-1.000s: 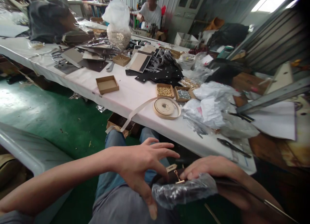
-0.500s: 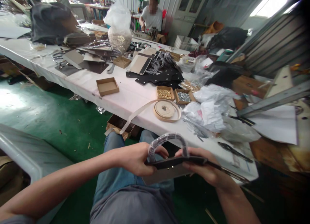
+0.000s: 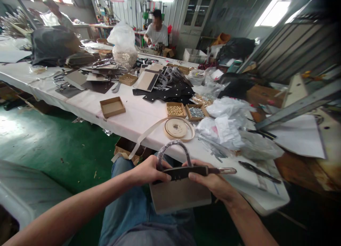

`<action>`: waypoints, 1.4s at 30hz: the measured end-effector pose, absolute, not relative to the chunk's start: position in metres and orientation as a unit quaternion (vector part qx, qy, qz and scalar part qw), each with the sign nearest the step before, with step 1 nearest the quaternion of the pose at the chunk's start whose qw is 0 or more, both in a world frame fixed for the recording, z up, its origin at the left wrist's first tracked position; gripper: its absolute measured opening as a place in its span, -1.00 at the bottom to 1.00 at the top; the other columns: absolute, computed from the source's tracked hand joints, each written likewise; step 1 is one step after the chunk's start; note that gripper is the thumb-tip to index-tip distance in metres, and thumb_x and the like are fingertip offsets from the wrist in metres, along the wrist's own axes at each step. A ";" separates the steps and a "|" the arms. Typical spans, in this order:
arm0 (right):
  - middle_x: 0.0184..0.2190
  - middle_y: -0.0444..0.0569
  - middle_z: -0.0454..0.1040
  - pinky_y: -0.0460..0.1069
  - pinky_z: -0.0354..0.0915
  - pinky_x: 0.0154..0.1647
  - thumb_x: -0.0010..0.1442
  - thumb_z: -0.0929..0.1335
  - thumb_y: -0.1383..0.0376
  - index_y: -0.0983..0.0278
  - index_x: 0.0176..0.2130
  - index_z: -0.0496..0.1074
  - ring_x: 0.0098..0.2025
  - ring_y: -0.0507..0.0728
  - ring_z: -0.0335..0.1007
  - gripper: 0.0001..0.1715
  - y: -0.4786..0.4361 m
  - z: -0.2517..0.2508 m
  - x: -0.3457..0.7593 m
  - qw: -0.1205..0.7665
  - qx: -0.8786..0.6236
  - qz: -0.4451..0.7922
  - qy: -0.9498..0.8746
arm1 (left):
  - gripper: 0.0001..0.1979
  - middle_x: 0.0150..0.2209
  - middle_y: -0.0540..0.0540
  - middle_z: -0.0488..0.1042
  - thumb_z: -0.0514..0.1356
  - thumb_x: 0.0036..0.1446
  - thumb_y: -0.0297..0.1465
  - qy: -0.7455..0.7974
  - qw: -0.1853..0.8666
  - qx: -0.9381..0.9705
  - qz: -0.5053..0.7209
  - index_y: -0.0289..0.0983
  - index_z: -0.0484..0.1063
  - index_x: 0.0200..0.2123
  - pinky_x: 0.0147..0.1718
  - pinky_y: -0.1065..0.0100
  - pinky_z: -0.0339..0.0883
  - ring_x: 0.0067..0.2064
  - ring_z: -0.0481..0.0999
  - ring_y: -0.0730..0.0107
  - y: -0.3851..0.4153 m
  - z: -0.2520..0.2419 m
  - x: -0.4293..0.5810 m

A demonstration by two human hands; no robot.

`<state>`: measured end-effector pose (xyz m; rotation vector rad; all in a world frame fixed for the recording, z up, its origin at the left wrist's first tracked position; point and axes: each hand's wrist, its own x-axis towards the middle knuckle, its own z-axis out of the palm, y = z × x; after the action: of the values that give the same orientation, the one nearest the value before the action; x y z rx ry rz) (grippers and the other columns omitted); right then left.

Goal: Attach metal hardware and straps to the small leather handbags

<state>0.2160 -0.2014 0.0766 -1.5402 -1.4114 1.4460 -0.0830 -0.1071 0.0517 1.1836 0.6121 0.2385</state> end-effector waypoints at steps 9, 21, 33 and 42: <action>0.04 0.05 0.75 0.19 0.57 0.20 0.18 0.67 -0.13 0.19 0.12 0.69 0.09 0.37 0.67 -0.31 -0.171 0.045 0.247 0.335 -0.604 0.548 -0.472 | -0.58 -0.25 -0.15 0.73 0.61 0.00 -0.27 0.282 0.811 0.503 0.096 -0.36 0.82 -0.08 -0.25 0.37 0.49 -0.33 0.60 0.32 -0.072 0.059 -0.057; 0.27 -0.02 0.68 0.28 0.29 0.60 0.14 0.69 -0.07 0.06 0.23 0.68 0.42 0.41 0.50 -0.26 -0.072 0.056 0.286 0.398 -0.584 0.504 -0.496 | -0.54 -0.13 -0.19 0.77 0.57 -0.03 -0.36 0.317 0.765 0.530 0.180 -0.34 0.81 -0.01 -0.19 0.33 0.55 -0.21 0.69 0.23 0.004 0.038 0.009; 0.25 0.09 0.68 0.23 0.31 0.54 0.15 0.70 -0.05 0.22 0.34 0.60 0.38 0.44 0.51 -0.10 -0.020 0.057 0.298 0.387 -0.522 0.544 -0.530 | -0.55 -0.19 -0.19 0.75 0.58 -0.04 -0.35 0.336 0.766 0.509 0.202 -0.36 0.80 -0.03 -0.25 0.34 0.53 -0.25 0.66 0.25 0.031 0.044 0.012; 0.26 0.14 0.67 0.31 0.29 0.56 0.09 0.73 -0.02 0.24 0.38 0.57 0.42 0.51 0.47 0.00 -0.005 0.053 0.313 0.381 -0.523 0.568 -0.508 | -0.64 -0.29 -0.13 0.70 0.57 -0.10 -0.41 0.368 0.768 0.484 0.201 -0.35 0.79 -0.16 -0.32 0.36 0.49 -0.33 0.60 0.31 0.034 0.050 0.031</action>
<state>0.3134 -0.0048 0.0530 -1.3357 -1.2973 1.4497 0.0314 0.0336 0.0502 1.0517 0.7997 0.4359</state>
